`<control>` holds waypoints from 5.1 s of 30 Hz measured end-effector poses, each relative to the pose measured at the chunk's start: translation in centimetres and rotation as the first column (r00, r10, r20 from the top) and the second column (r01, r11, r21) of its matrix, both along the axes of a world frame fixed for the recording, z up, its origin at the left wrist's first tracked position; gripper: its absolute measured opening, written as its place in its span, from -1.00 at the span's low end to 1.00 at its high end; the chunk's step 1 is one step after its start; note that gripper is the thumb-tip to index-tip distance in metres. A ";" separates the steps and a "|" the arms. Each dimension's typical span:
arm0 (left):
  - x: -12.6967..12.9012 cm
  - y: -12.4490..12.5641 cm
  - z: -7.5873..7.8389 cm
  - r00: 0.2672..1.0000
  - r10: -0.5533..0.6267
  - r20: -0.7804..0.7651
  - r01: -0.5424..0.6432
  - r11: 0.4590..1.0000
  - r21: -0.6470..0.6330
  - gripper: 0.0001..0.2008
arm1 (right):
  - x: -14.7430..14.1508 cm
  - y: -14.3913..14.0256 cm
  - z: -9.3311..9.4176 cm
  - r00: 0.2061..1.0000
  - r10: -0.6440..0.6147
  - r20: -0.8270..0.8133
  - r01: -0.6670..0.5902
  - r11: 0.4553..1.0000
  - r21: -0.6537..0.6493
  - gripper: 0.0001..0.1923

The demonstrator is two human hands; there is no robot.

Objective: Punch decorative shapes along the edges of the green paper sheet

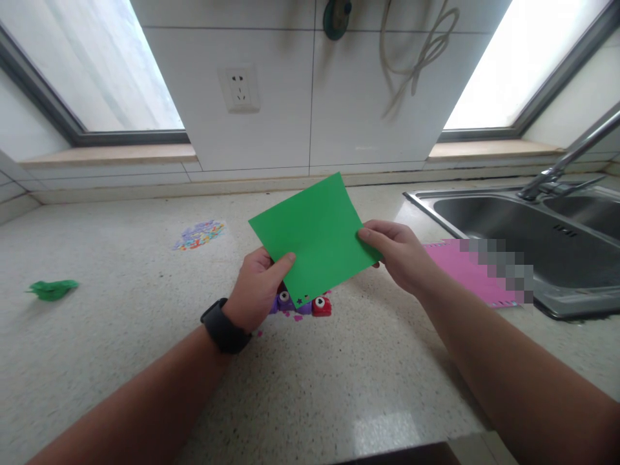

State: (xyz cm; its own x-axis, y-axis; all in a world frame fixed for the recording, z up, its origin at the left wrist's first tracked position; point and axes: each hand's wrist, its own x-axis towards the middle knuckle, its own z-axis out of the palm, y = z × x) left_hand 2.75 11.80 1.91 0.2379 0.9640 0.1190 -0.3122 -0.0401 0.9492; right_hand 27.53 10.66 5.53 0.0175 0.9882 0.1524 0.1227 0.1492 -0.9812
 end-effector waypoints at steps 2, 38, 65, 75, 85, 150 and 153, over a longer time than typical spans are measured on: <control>0.1 -0.1 0.1 1.000 -0.007 0.028 0.007 1.000 -0.005 -0.67 | -0.1 -0.1 -0.3 1.000 0.017 0.017 -0.017 0.999 0.029 -0.70; 0.6 -0.1 1.4 0.981 0.182 0.074 -0.180 0.983 -0.027 -0.69 | 0.7 1.8 -3.1 0.465 -0.142 0.874 -0.110 0.970 0.216 -0.79; 0.8 0.0 1.2 0.971 0.216 0.100 -0.208 0.975 -0.080 -0.68 | -2.7 -0.8 -1.2 0.432 0.064 0.900 -0.460 0.873 0.159 -0.66; 0.6 -0.1 1.1 0.976 0.207 0.069 -0.202 0.977 -0.075 -0.66 | -3.0 -1.0 -1.4 0.373 0.005 0.928 -0.465 0.866 0.183 -0.71; 0.8 -0.1 1.2 0.977 0.200 0.077 -0.193 0.977 -0.086 -0.62 | -2.7 -0.7 -1.8 0.381 0.004 0.925 -0.457 0.870 0.185 -0.72; 0.6 -0.4 1.5 0.985 0.174 0.018 -0.173 0.984 -0.048 -0.65 | -5.0 -0.9 -2.1 0.893 0.234 -0.384 -0.300 0.946 -0.122 -0.69; 0.4 -0.4 1.4 0.989 0.150 -0.018 -0.151 0.988 -0.042 -0.65 | -5.2 -1.1 -2.0 0.884 0.253 -0.394 -0.330 0.934 -0.140 -0.71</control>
State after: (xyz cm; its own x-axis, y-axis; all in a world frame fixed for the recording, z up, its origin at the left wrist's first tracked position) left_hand 3.19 11.42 3.30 0.0914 0.9931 0.0741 -0.2922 -0.0444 0.9553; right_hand 22.37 9.55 3.49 -0.2596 0.9657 -0.0072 -0.2664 -0.0787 -0.9607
